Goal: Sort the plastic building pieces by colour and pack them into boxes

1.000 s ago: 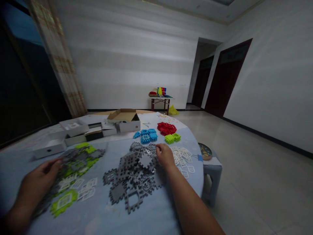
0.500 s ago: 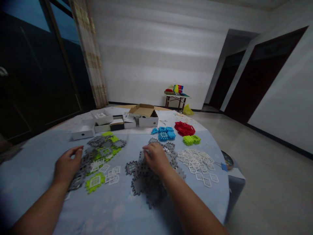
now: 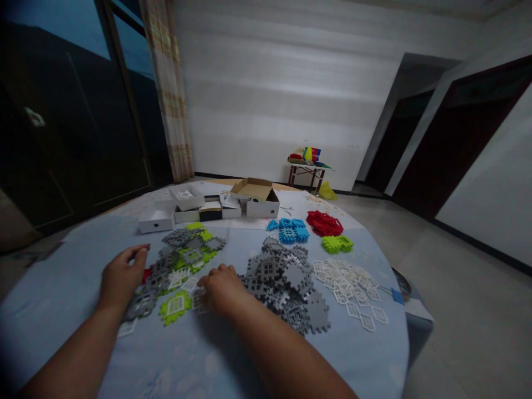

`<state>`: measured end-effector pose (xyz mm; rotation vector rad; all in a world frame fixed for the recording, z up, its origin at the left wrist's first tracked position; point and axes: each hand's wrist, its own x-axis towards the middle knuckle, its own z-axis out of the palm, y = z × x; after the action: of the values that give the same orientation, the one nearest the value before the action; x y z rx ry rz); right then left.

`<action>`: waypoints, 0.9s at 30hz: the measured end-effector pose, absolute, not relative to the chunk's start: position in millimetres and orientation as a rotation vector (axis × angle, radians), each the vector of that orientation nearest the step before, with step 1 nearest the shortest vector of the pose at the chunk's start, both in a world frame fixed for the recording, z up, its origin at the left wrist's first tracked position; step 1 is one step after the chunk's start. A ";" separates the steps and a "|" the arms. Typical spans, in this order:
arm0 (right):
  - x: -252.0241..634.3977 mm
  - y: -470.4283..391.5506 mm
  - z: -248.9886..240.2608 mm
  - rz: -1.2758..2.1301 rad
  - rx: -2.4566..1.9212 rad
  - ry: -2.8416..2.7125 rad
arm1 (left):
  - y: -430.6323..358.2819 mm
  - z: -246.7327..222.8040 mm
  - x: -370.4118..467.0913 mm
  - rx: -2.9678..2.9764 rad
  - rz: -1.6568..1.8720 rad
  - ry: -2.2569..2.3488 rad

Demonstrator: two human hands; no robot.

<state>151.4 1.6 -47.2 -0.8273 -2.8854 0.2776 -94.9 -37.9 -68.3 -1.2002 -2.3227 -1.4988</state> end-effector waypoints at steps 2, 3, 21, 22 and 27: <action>153.0 5.6 -46.8 0.339 -0.847 -2.814 | -38.0 -67.9 -95.5 -1.177 -1.527 -2.326; 154.2 7.8 -45.5 0.377 -0.861 -2.772 | -38.0 -67.7 -95.9 -1.163 -1.544 -2.328; 141.3 29.1 -25.9 0.304 -1.232 -2.987 | -37.7 -72.3 -103.9 -1.050 -1.655 -2.378; 141.0 29.6 -24.9 0.292 -1.233 -2.988 | -37.7 -72.6 -104.1 -1.053 -1.652 -2.382; 143.1 27.2 -26.7 0.223 -1.175 -2.910 | -38.3 -70.9 -103.9 -1.054 -1.617 -2.408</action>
<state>143.1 27.2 -26.7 -1.1750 -2.9100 0.2235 -103.9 -38.3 -70.9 -1.0536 -2.4078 -1.6166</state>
